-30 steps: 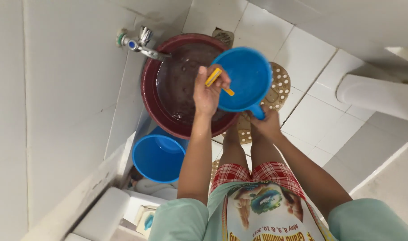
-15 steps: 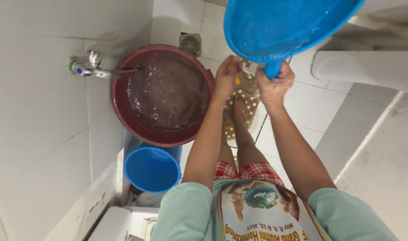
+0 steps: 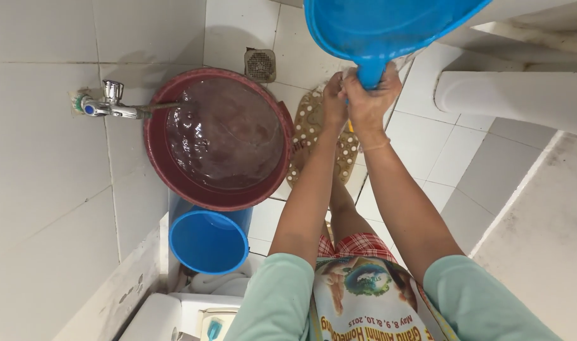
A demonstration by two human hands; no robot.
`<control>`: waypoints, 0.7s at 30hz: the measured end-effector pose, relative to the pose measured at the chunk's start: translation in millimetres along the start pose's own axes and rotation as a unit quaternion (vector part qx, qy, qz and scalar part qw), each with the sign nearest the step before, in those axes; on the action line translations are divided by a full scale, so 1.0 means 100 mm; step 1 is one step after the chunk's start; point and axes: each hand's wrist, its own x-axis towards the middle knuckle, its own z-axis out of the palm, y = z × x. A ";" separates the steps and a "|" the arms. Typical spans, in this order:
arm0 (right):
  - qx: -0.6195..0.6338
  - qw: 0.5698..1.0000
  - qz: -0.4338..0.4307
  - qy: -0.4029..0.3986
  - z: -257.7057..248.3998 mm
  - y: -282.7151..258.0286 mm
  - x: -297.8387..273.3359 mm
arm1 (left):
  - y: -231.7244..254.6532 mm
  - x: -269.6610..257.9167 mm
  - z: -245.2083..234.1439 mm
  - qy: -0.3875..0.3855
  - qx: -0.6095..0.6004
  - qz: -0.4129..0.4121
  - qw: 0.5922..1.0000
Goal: Cleaning and organizing various items in a bathroom including scrubbing walls and handling cleaning supplies.
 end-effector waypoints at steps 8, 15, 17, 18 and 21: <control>-0.034 0.999 -0.011 -0.005 -0.11 0.25 -0.02 | 0.06 -0.05 -0.01 0.027 0.007 0.036 0.999; 0.007 0.999 -0.032 -0.036 -0.09 0.27 -0.03 | -0.25 0.04 -0.20 0.058 -0.015 -0.060 0.996; 0.011 0.999 -0.030 -0.033 -0.04 0.25 -0.01 | -0.11 0.04 -0.15 0.049 0.008 -0.026 0.998; 0.014 0.999 -0.027 -0.031 -0.02 0.24 -0.01 | -0.04 0.03 -0.13 0.040 0.031 0.008 0.999; -0.001 0.999 -0.032 -0.022 0.02 0.27 -0.01 | -0.23 0.11 -0.30 0.027 0.089 0.028 0.995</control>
